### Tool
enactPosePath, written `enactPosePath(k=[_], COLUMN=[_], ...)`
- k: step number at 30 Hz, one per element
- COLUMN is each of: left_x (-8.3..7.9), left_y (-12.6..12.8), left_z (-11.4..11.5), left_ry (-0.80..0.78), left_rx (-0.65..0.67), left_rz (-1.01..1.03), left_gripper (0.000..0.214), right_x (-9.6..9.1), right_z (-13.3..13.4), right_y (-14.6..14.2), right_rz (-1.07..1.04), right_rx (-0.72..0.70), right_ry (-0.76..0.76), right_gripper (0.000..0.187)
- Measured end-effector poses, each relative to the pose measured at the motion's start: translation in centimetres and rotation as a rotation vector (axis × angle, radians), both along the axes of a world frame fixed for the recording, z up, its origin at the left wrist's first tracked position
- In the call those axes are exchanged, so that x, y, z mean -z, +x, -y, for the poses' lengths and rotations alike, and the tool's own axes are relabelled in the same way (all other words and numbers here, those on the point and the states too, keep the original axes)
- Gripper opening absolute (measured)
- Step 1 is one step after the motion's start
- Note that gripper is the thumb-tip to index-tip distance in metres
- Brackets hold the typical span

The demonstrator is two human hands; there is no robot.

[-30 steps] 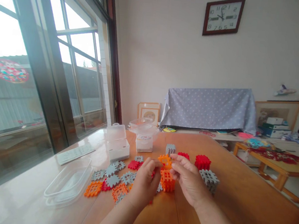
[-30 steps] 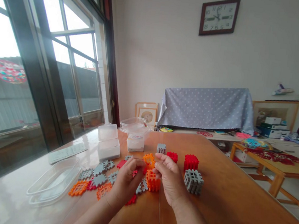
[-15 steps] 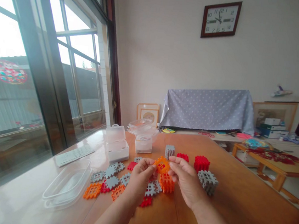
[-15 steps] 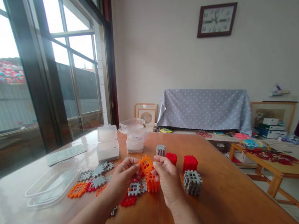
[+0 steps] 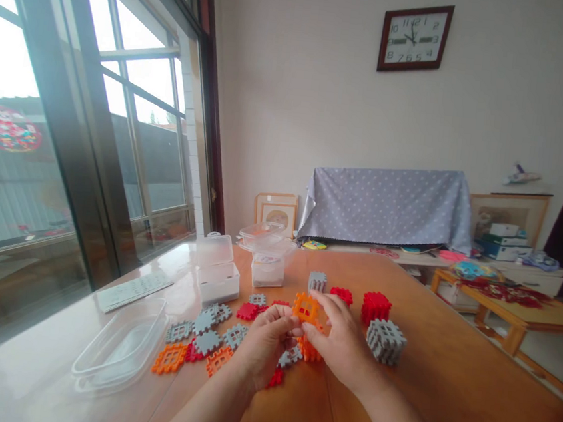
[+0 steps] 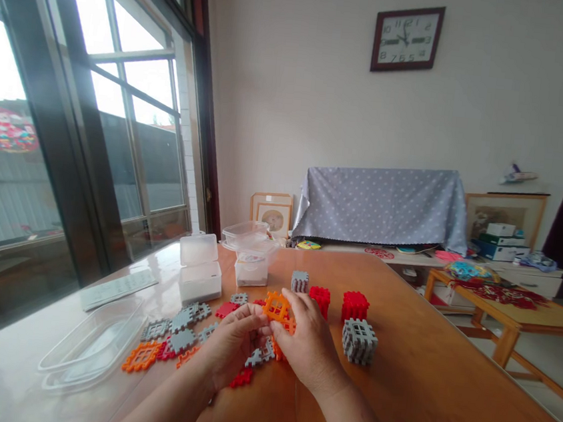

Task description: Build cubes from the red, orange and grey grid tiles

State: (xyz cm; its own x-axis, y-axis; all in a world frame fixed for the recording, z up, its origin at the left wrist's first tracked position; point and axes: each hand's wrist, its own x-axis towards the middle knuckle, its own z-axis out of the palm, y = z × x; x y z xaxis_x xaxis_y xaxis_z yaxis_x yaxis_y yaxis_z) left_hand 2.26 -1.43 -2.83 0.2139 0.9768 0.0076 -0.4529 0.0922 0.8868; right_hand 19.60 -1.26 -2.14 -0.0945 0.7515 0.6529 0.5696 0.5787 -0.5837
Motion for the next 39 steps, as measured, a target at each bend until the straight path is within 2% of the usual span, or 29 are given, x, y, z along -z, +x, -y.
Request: enactPosePath(k=[2,9,16,22,25,29,33,36,39], left_x=[0.1,0.3,0.6,2.3,2.9,2.3,1.3,1.2,1.3], left_y=[0.1,-0.2,0.1,0.1,-0.6,-2.1,-2.9,-3.2,-3.5], left_z=[0.0,-0.4,-0.3,-1.1,-1.8,-1.7,-0.7,-0.3,-0.5], left_ry=[0.014,0.033,0.017,0.081,0.237,0.423,0.554,0.633,0.651], left_rx=[-0.009,-0.199,-0.164,-0.133,-0.191,-0.278,-0.233,-0.164,-0.148], left_rz=[-0.022,-0.245,-0.349,-0.469,-0.671,-0.999,-1.328,-1.541,-1.651], left_gripper=[0.027,0.02,0.016,0.015,0.013,0.011,0.025,0.041,0.034], right_x=[0.0,0.2,0.0,0.7,1.4,2.0,2.0,1.9,1.9], right_z=[-0.3,-1.4,-0.9,-1.3,-2.1,-2.9,-3.0,-2.9,-2.9], right_y=[0.8,3.0,3.2,3.8,4.1,4.3,4.3,4.2,4.0], right_rz=[0.003,0.022,0.021,0.012,-0.044,-0.127,-0.159,-0.19,-0.2], right_rx=[-0.007,-0.061,-0.08,-0.081,-0.054,-0.021,0.009,0.011,0.011], right_ry=[-0.039,-0.216,-0.331,-0.333,-0.343,-0.347,-0.333,-0.34,-0.341], right_gripper=[0.056,0.059,0.055,0.054,0.043,0.028,0.027,0.029,0.029])
